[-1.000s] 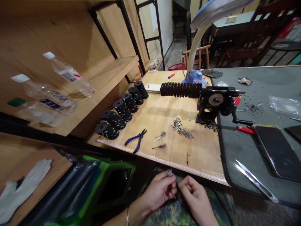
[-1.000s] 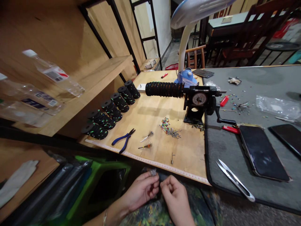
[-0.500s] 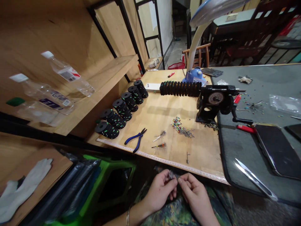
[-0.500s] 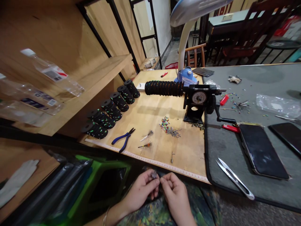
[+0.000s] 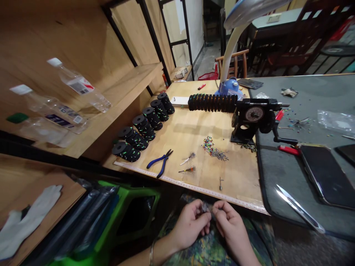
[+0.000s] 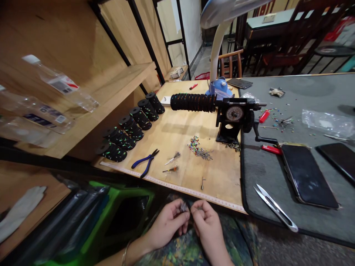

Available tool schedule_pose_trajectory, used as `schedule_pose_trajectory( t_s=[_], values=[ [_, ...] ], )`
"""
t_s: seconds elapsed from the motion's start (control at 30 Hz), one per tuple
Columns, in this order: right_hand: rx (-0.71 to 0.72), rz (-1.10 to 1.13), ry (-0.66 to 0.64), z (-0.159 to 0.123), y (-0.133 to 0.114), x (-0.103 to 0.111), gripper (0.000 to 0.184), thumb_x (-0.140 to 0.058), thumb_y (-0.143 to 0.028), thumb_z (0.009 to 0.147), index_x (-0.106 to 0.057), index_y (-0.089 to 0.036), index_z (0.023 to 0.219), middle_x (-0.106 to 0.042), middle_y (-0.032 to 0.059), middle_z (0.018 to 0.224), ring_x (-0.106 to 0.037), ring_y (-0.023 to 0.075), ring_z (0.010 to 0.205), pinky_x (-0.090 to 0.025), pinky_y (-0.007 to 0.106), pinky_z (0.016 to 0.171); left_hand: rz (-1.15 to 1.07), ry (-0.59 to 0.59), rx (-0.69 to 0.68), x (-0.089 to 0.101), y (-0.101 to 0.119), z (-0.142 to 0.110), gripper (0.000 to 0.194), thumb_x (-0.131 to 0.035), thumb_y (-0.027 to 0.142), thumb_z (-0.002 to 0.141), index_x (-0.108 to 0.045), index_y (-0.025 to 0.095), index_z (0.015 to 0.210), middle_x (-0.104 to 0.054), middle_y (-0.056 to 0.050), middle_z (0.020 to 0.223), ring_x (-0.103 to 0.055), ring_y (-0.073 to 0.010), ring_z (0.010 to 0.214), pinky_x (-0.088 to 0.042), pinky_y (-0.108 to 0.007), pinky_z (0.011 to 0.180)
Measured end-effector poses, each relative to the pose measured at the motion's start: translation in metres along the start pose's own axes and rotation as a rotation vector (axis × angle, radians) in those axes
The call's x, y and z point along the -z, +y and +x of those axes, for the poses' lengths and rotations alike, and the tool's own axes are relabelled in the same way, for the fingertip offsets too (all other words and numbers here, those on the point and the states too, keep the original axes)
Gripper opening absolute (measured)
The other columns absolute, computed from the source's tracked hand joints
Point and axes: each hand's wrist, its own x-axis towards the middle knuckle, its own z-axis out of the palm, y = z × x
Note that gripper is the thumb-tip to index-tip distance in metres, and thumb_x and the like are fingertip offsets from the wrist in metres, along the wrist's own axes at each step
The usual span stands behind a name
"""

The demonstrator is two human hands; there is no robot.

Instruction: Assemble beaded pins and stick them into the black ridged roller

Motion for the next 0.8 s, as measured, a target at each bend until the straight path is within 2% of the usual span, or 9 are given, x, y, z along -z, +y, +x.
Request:
schedule_pose_trajectory(
  t_s=[0.2, 0.37, 0.43, 0.57, 0.7, 0.8],
  values=[
    [-0.002, 0.075, -0.049, -0.003, -0.001, 0.000, 0.053, -0.067, -0.070, 0.065, -0.048, -0.022, 0.074, -0.022, -0.0168, 0.040, -0.015, 0.0038, 0.035, -0.011, 0.016, 0.036, -0.053, -0.026, 0.012, 0.003, 0.004, -0.005, 0.039, -0.068, 0.051, 0.072, -0.048, 0.018, 0.072, -0.055, 0.004, 0.052, -0.050, -0.0084, 0.043, -0.040, -0.020, 0.044],
    [0.020, 0.099, -0.050, -0.004, 0.002, 0.000, 0.052, -0.069, -0.068, 0.066, -0.047, -0.022, 0.075, -0.025, -0.0155, 0.043, -0.016, 0.0040, 0.037, -0.011, 0.017, 0.037, -0.056, -0.026, 0.015, 0.005, 0.007, -0.006, 0.028, -0.064, 0.042, 0.074, -0.050, 0.018, 0.073, -0.053, 0.004, 0.052, -0.049, -0.0096, 0.043, -0.039, -0.021, 0.044],
    [0.020, 0.091, -0.045, -0.003, 0.002, 0.000, 0.052, -0.069, -0.068, 0.066, -0.047, -0.022, 0.075, -0.024, -0.0154, 0.043, -0.016, 0.0042, 0.037, -0.010, 0.017, 0.037, -0.012, 0.005, -0.023, 0.006, 0.007, -0.005, 0.023, -0.063, 0.036, 0.075, -0.050, 0.018, 0.071, -0.050, 0.005, 0.052, -0.045, -0.0088, 0.044, -0.036, -0.021, 0.045],
    [0.023, 0.057, -0.062, -0.003, 0.002, -0.001, 0.051, -0.067, -0.069, 0.067, -0.047, -0.023, 0.076, -0.023, -0.0155, 0.045, -0.015, 0.0045, 0.038, -0.010, 0.017, 0.037, 0.105, 0.102, -0.148, 0.005, 0.009, -0.004, 0.015, -0.065, 0.026, 0.073, -0.057, 0.015, 0.067, -0.052, 0.002, 0.061, -0.047, -0.0112, 0.059, -0.039, -0.023, 0.059],
    [0.086, -0.066, -0.121, -0.003, 0.002, 0.002, 0.043, -0.061, -0.063, 0.077, -0.052, -0.021, 0.084, -0.027, -0.0142, 0.047, -0.022, 0.0062, 0.039, -0.017, 0.018, 0.039, 0.175, 0.151, -0.110, 0.004, 0.010, -0.005, 0.015, -0.067, 0.028, 0.073, -0.062, 0.014, 0.069, -0.051, 0.002, 0.058, -0.042, -0.0110, 0.055, -0.035, -0.022, 0.054],
    [0.188, -0.301, -0.167, -0.002, -0.004, 0.006, 0.032, -0.057, -0.051, 0.085, -0.059, -0.020, 0.089, -0.037, -0.0107, 0.049, -0.034, 0.0093, 0.043, -0.026, 0.020, 0.044, 0.226, 0.157, -0.142, 0.007, 0.011, -0.008, 0.017, -0.066, 0.030, 0.075, -0.064, 0.014, 0.071, -0.056, 0.000, 0.061, -0.047, -0.0123, 0.056, -0.037, -0.023, 0.055]
  ],
)
